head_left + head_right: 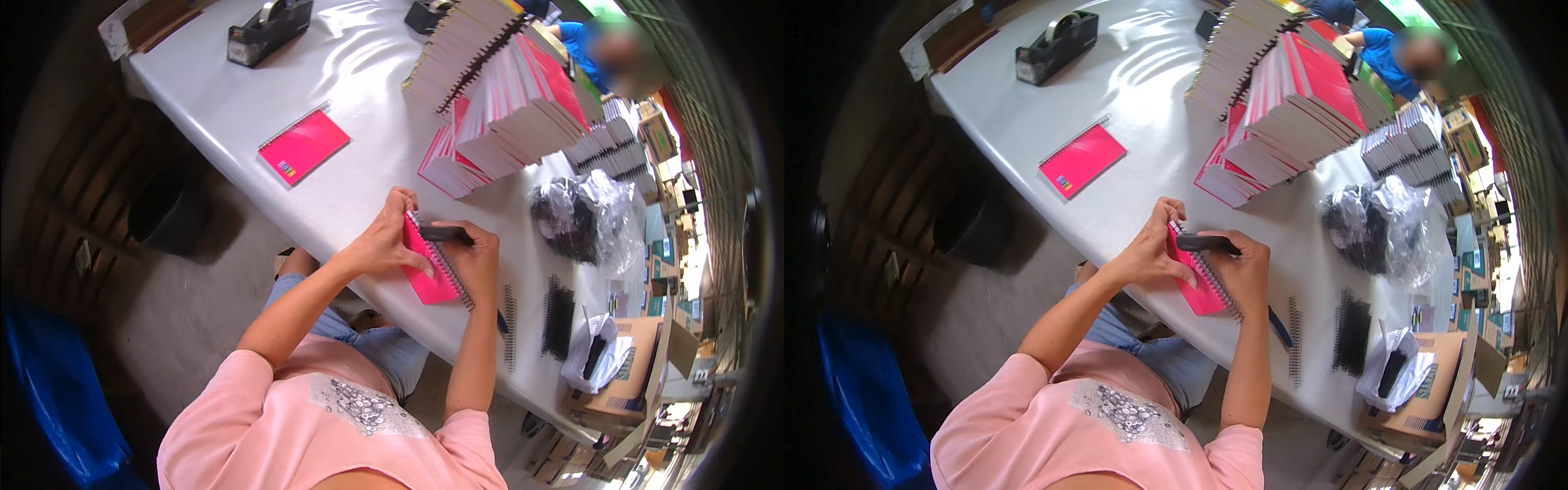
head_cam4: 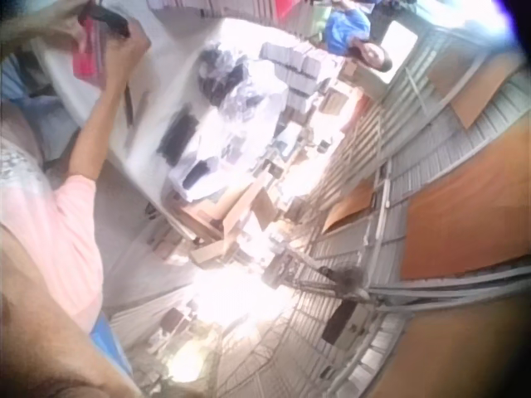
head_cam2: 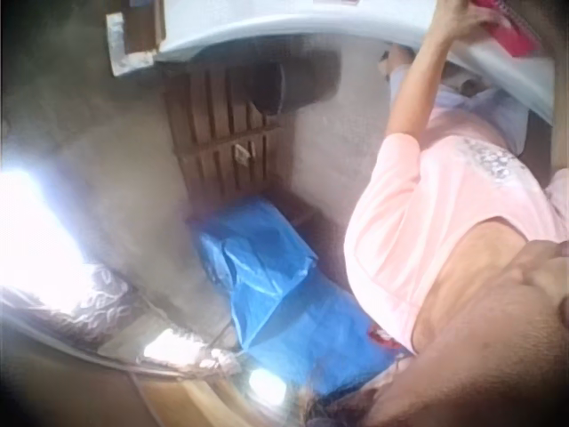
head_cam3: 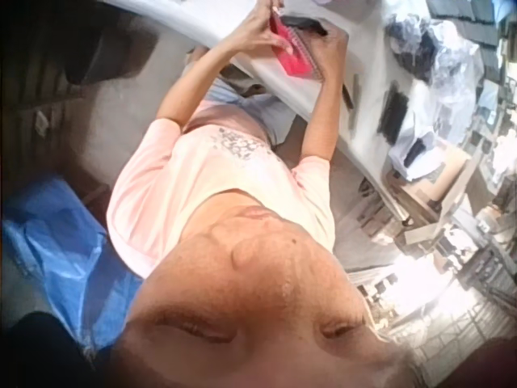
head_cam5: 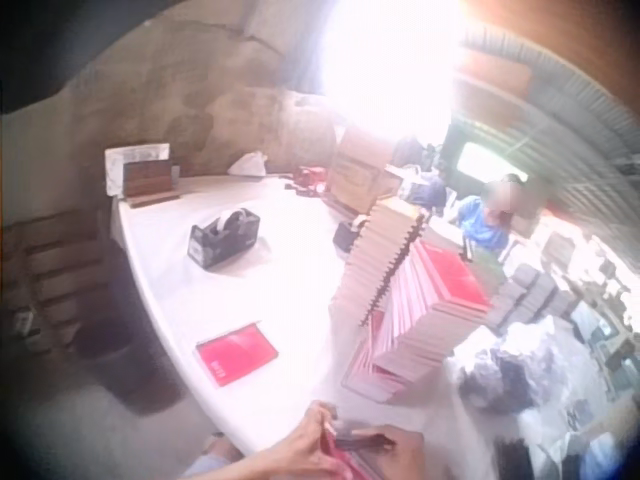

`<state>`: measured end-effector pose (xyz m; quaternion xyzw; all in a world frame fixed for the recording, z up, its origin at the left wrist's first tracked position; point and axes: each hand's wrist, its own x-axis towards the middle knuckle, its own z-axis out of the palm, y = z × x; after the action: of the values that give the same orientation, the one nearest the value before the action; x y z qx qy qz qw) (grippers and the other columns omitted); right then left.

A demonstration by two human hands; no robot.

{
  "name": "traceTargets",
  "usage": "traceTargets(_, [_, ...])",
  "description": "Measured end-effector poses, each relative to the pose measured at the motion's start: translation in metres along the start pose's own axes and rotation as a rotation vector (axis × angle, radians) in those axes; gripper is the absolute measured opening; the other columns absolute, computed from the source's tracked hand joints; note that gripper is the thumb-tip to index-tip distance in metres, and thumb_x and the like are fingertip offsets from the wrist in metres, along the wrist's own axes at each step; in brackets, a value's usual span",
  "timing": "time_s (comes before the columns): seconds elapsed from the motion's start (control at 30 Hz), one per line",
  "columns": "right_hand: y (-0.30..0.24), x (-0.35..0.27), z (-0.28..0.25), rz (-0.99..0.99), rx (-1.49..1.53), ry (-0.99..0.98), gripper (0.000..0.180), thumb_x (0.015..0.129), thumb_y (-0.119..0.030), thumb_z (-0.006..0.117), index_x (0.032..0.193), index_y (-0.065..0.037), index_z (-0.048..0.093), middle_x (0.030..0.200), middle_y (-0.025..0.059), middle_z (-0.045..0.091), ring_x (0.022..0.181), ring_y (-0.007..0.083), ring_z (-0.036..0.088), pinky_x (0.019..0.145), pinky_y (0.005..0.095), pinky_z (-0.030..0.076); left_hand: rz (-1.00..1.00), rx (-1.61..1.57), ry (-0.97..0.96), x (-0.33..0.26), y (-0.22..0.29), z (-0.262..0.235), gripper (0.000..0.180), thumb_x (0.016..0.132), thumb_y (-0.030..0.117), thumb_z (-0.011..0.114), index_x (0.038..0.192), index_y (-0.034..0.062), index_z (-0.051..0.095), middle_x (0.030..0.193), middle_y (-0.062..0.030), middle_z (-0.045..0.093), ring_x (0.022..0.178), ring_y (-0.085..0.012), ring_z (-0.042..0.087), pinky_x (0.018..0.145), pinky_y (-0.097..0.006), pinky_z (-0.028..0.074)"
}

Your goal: The person uses pliers to cut and crimp the ends of metal spiral coils on small pink notebooks, then places the finished notebooks onto a stack.

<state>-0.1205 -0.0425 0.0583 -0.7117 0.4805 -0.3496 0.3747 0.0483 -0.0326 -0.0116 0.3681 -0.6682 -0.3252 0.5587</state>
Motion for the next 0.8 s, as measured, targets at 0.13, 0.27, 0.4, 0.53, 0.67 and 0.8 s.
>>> traceTargets(0.13, [0.013,0.001,-0.015,-0.096,-0.106,0.144,0.028,0.071,0.007,0.058,0.094,-0.003,0.071,0.088,0.0125,0.069,0.080,0.0188,0.067,0.075,0.0264,0.050,-0.035,-0.101,0.031,0.000,0.002,-0.002,0.061,0.071,0.022,0.080,0.107,0.0028,0.035,0.101,-0.0081,0.041,0.092,-0.0195,0.044,0.085,-0.029,0.040])
traceTargets(0.27, [0.047,-0.017,-0.033,-0.003,-0.214,0.159,0.040,0.074,0.001,0.063,0.113,-0.006,0.063,0.106,0.0142,0.065,0.096,0.0271,0.063,0.087,0.0328,0.047,-0.280,-0.450,-0.087,-0.002,0.009,-0.007,0.024,0.090,0.013,0.062,0.110,0.0039,0.051,0.097,0.0004,0.052,0.086,-0.0067,0.051,0.080,-0.022,0.042])
traceTargets(0.4, [0.044,-0.055,-0.046,0.001,-0.634,0.371,0.062,0.076,-0.010,0.070,0.134,-0.011,0.046,0.125,0.0155,0.054,0.114,0.0339,0.051,0.097,0.0392,0.040,-0.335,-0.578,0.014,-0.008,0.001,-0.012,0.014,0.088,0.012,0.064,0.096,0.0042,0.054,0.089,-0.0002,0.056,0.081,-0.0061,0.053,0.074,-0.022,0.045])
traceTargets(0.53, [0.038,-0.122,-0.054,0.254,-0.751,0.242,0.062,0.081,-0.029,0.067,0.136,-0.013,0.042,0.132,0.0146,0.047,0.121,0.0342,0.044,0.101,0.0453,0.034,-0.379,-0.552,0.196,-0.012,0.010,-0.015,0.017,0.080,0.004,0.071,0.081,0.0053,0.054,0.082,-0.0005,0.058,0.075,-0.0072,0.054,0.070,-0.023,0.046])
traceTargets(0.67, [0.067,-0.155,-0.030,0.159,-1.144,0.383,0.055,0.087,-0.039,0.057,0.135,-0.013,0.045,0.131,0.0122,0.046,0.120,0.0338,0.042,0.102,0.0499,0.028,-0.361,-0.649,0.293,-0.014,0.015,-0.002,0.026,0.070,0.002,0.079,0.074,0.0045,0.054,0.075,-0.0007,0.060,0.068,-0.0062,0.053,0.064,-0.022,0.044])
traceTargets(0.8, [0.063,-0.148,-0.031,0.209,-0.922,0.403,0.043,0.090,-0.033,0.055,0.127,-0.013,0.055,0.120,0.0129,0.049,0.110,0.0315,0.046,0.100,0.0466,0.029,-0.084,-0.382,0.449,-0.014,0.022,0.003,0.029,0.064,0.003,0.084,0.071,0.0035,0.055,0.071,-0.0038,0.060,0.068,-0.0092,0.054,0.061,-0.023,0.043])
